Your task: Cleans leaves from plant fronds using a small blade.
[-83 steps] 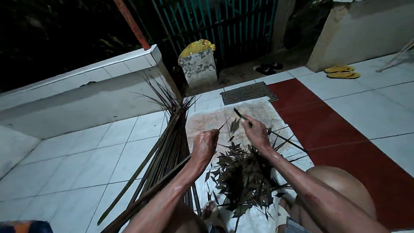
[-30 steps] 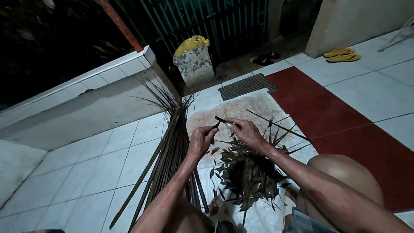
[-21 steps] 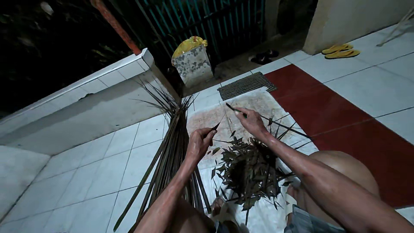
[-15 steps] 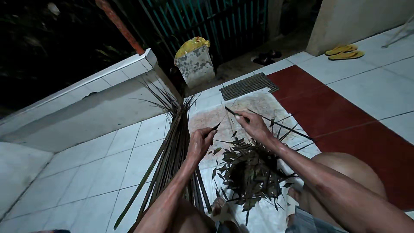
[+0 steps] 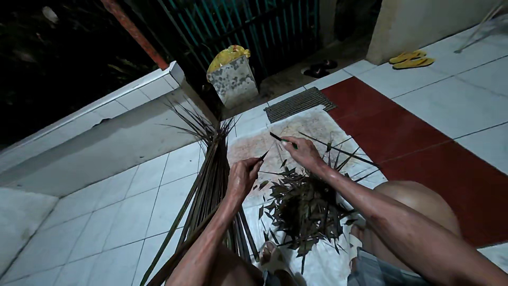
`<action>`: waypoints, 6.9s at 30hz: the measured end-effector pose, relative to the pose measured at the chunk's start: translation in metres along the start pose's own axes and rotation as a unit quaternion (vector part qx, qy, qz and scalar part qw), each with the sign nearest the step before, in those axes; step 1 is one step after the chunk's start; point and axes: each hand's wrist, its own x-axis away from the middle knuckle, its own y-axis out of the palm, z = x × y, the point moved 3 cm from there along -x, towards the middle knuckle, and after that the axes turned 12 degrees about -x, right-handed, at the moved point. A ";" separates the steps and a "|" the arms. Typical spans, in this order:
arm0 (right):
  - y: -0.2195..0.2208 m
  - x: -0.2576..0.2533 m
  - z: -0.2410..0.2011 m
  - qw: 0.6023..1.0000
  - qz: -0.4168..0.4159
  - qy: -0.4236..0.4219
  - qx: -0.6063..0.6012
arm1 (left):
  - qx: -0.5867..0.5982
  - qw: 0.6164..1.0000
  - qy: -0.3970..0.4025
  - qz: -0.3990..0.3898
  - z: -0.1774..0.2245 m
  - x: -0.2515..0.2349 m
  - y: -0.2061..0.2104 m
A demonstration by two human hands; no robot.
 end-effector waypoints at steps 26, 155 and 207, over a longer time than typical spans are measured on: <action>0.008 0.004 -0.012 0.966 -0.043 -0.013 -0.253 | 0.327 0.923 0.007 -0.203 -0.031 0.004 0.025; -0.004 0.007 0.002 0.998 0.065 0.001 -0.002 | -0.125 0.991 -0.038 0.001 0.002 0.006 -0.005; 0.018 0.014 -0.009 0.992 -0.032 -0.031 -0.122 | 0.194 0.976 -0.058 -0.077 -0.026 0.000 0.004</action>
